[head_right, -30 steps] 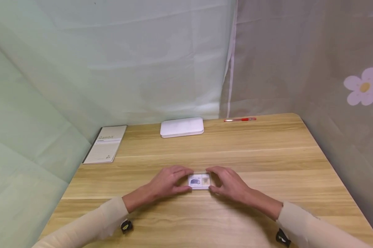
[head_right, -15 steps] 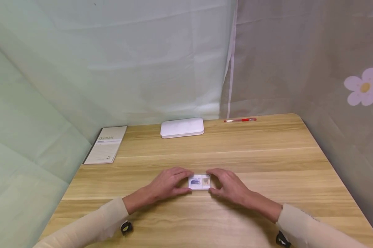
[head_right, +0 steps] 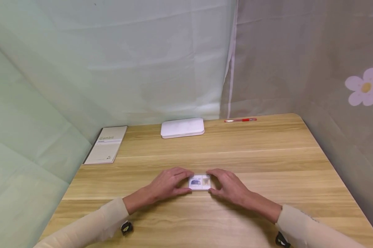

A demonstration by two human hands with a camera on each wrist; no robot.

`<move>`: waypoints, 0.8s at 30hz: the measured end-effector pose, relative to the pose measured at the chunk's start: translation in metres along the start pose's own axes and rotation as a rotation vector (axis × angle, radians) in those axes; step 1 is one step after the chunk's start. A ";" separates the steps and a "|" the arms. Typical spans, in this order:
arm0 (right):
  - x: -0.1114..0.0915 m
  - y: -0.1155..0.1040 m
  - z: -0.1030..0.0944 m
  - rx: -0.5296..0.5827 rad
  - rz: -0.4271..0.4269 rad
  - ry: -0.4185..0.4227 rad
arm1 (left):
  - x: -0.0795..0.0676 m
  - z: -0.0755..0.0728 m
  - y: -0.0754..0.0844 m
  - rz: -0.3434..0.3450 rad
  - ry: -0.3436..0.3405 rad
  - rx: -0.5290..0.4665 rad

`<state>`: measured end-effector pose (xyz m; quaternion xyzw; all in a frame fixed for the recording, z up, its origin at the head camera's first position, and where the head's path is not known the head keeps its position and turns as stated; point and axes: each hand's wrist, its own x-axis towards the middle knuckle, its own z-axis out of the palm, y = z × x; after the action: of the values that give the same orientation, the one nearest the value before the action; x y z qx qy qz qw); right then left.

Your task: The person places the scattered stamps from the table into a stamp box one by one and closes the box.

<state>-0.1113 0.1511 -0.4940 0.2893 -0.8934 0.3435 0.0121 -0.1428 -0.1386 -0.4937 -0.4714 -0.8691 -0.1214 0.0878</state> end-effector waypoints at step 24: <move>-0.002 -0.001 -0.001 0.015 -0.002 0.003 | -0.003 0.004 -0.001 -0.012 0.020 -0.055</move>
<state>-0.1092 0.1523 -0.4927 0.2896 -0.8905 0.3507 0.0117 -0.1415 -0.1405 -0.4983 -0.4670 -0.8674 -0.1506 0.0827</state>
